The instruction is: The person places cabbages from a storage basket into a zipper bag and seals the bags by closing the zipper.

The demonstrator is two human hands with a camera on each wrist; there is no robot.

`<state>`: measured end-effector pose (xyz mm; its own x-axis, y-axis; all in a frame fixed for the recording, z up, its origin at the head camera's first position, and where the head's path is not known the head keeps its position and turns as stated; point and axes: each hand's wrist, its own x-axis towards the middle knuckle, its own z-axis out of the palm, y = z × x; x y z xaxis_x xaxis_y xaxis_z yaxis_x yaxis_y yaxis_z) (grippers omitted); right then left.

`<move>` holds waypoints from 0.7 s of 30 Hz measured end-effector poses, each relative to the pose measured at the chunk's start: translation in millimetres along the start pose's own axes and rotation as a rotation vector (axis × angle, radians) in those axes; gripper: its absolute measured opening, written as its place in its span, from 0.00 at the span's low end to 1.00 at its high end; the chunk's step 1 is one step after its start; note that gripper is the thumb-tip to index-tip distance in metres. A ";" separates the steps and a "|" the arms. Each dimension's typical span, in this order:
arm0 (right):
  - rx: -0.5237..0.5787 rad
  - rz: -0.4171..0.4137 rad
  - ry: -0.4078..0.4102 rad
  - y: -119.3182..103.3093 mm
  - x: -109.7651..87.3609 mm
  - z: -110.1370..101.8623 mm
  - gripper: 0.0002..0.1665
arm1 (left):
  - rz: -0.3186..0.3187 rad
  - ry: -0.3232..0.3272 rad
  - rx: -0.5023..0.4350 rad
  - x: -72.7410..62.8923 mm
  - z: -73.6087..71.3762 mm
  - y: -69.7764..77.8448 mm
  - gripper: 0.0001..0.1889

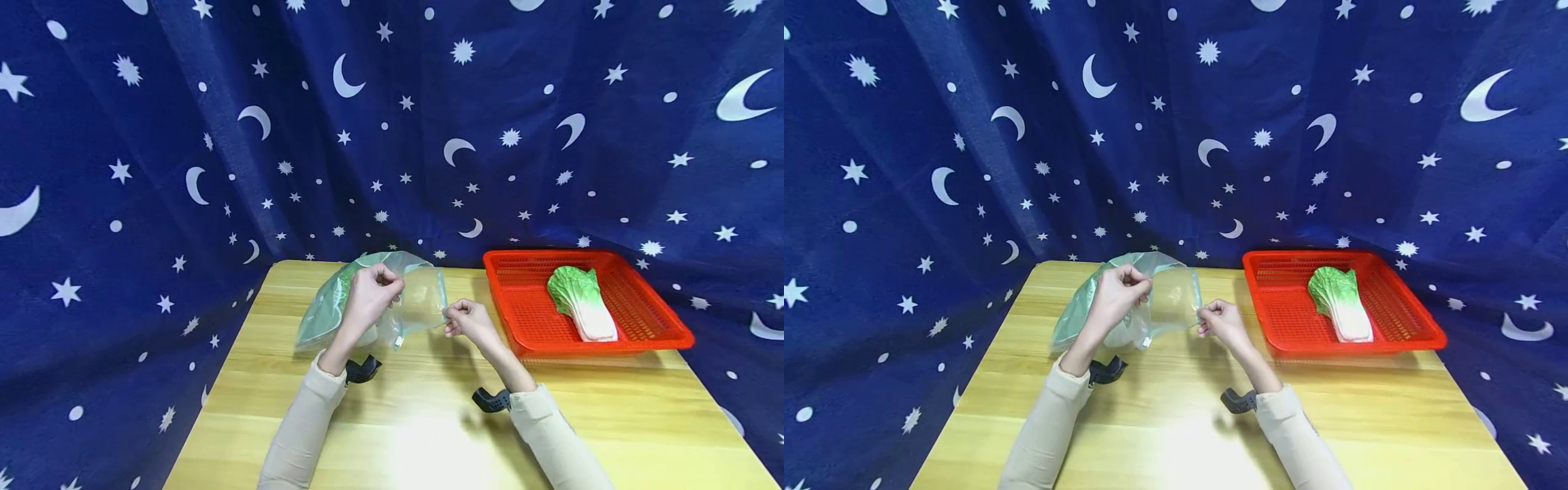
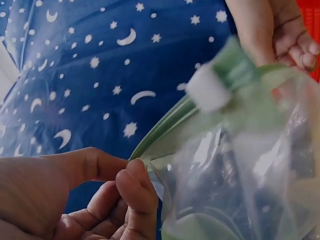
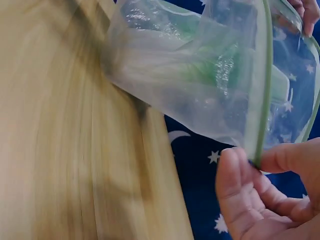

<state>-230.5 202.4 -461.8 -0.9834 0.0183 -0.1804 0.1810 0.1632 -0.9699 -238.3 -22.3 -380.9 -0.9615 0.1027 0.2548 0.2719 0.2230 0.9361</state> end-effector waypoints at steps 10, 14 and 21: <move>-0.349 -0.068 -0.038 -19.6 -26.4 -25.4 0.20 | -0.007 -0.109 -0.023 -5.2 17.8 -6.4 0.02; -0.469 -0.135 -0.014 -40.6 -34.3 -53.2 0.20 | -0.026 -0.158 -0.080 -3.8 21.2 -10.7 0.03; -0.637 -0.073 0.039 -62.2 -33.1 -120.2 0.27 | -0.048 -0.220 -0.113 -2.7 25.1 -16.0 0.03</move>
<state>-210.6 310.3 -375.8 -0.9948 0.0194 -0.1001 0.0835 0.7191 -0.6899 -239.1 -1.8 -402.6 -0.9381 0.3059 0.1625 0.2086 0.1244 0.9701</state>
